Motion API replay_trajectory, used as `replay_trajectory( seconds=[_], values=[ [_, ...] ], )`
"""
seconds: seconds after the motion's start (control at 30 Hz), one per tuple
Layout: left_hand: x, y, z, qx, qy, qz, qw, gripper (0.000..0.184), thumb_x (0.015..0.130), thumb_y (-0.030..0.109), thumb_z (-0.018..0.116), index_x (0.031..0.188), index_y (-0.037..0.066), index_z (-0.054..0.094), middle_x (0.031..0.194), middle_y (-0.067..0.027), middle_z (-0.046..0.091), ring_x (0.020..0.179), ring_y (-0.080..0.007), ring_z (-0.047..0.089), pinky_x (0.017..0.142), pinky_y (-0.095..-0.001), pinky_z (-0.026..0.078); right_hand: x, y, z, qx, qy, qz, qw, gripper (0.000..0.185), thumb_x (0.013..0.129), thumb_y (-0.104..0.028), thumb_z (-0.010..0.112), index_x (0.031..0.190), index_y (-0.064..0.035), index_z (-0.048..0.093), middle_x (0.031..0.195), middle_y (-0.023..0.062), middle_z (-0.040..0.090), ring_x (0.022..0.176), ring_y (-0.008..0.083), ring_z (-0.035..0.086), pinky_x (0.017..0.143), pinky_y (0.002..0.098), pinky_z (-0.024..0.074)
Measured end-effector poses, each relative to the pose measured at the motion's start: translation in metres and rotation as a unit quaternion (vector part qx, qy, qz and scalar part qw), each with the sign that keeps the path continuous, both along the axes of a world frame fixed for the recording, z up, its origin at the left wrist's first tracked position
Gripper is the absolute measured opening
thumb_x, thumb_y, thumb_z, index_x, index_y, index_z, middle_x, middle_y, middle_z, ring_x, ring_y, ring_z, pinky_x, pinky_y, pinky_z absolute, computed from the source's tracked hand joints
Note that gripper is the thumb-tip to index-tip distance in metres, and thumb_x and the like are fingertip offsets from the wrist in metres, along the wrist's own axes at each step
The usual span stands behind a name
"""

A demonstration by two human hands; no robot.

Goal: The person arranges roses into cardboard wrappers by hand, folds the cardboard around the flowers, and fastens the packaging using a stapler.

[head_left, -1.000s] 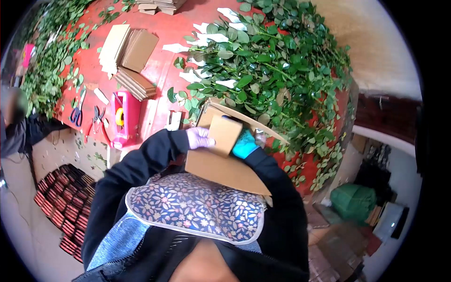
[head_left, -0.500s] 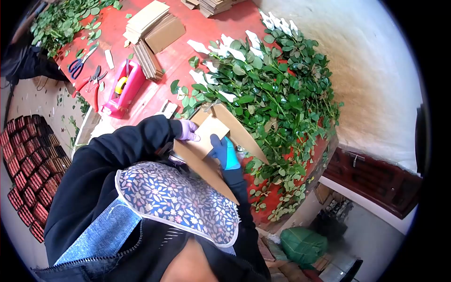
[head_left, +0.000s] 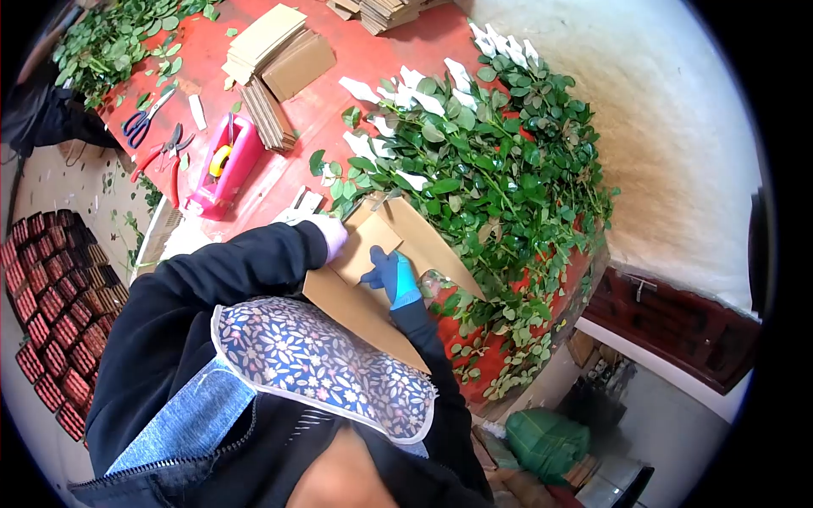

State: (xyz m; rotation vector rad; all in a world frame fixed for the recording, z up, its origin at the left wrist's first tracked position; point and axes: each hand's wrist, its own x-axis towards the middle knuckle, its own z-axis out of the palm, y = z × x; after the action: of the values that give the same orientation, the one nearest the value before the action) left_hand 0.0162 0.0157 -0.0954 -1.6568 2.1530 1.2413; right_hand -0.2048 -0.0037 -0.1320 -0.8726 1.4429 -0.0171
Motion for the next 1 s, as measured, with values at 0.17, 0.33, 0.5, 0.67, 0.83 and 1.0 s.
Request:
replay_trajectory(
  seconds=[0.17,0.33,0.5,0.67,0.83,1.0],
  values=[
    [-0.013,0.002,-0.015,-0.233,0.119,-0.039,0.964,0.016,0.087,0.014,0.058,0.102,0.013,0.063,0.112,-0.0095,0.064,0.082,-0.0293,0.066,0.068,-0.0380,0.056,0.002,-0.008,0.004,0.014,-0.015,0.008,1.000,0.046,0.094,-0.038,0.059,0.102,0.0070,0.053,0.071,0.0150,0.067,0.057,0.0222,0.068,0.046,0.0306,0.0534],
    [-0.018,-0.003,-0.027,-0.311,0.049,-0.173,0.933,0.023,0.091,0.021,0.053,0.112,0.020,0.062,0.123,-0.0032,0.061,0.086,-0.0247,0.065,0.068,-0.0345,0.056,0.001,-0.009,0.000,0.008,0.024,0.050,0.998,0.048,0.094,-0.044,0.056,0.091,0.0033,0.061,0.073,0.0183,0.069,0.052,0.0231,0.066,0.046,0.0332,0.0530],
    [-0.017,0.000,-0.036,-0.317,0.032,-0.180,0.931,0.034,0.087,0.019,0.052,0.120,0.015,0.059,0.130,-0.0017,0.059,0.094,-0.0235,0.060,0.080,-0.0364,0.051,-0.006,-0.022,0.048,-0.223,0.181,0.310,0.906,0.051,0.093,-0.047,0.049,0.077,-0.0029,0.069,0.072,0.0171,0.068,0.060,0.0285,0.067,0.060,0.0413,0.0528],
    [-0.021,0.002,-0.033,-0.288,-0.043,-0.216,0.932,0.033,0.087,0.020,0.051,0.119,0.017,0.061,0.133,0.0027,0.055,0.108,-0.0213,0.053,0.089,-0.0378,0.044,-0.031,-0.007,0.077,-0.293,0.070,0.530,0.793,0.034,0.091,-0.040,0.053,0.087,-0.0112,0.072,0.085,0.0170,0.069,0.080,0.0365,0.065,0.073,0.0469,0.0521],
    [-0.025,-0.002,-0.036,-0.268,-0.014,-0.194,0.943,0.030,0.088,0.023,0.048,0.114,0.017,0.062,0.123,0.0014,0.060,0.099,-0.0210,0.053,0.084,-0.0398,0.043,-0.010,-0.061,0.254,-0.510,-0.134,0.383,0.758,0.025,0.090,-0.030,0.059,0.098,-0.0061,0.065,0.085,0.0178,0.067,0.072,0.0335,0.065,0.061,0.0434,0.0520],
    [-0.029,0.013,-0.025,-0.316,-0.005,-0.145,0.938,0.029,0.088,0.025,0.051,0.113,0.017,0.064,0.124,0.0027,0.060,0.102,-0.0205,0.054,0.087,-0.0395,0.042,0.019,-0.197,0.222,-0.536,0.056,0.314,0.782,0.038,0.089,-0.029,0.060,0.119,-0.0060,0.063,0.106,0.0191,0.067,0.093,0.0354,0.065,0.081,0.0446,0.0515]
  ],
)
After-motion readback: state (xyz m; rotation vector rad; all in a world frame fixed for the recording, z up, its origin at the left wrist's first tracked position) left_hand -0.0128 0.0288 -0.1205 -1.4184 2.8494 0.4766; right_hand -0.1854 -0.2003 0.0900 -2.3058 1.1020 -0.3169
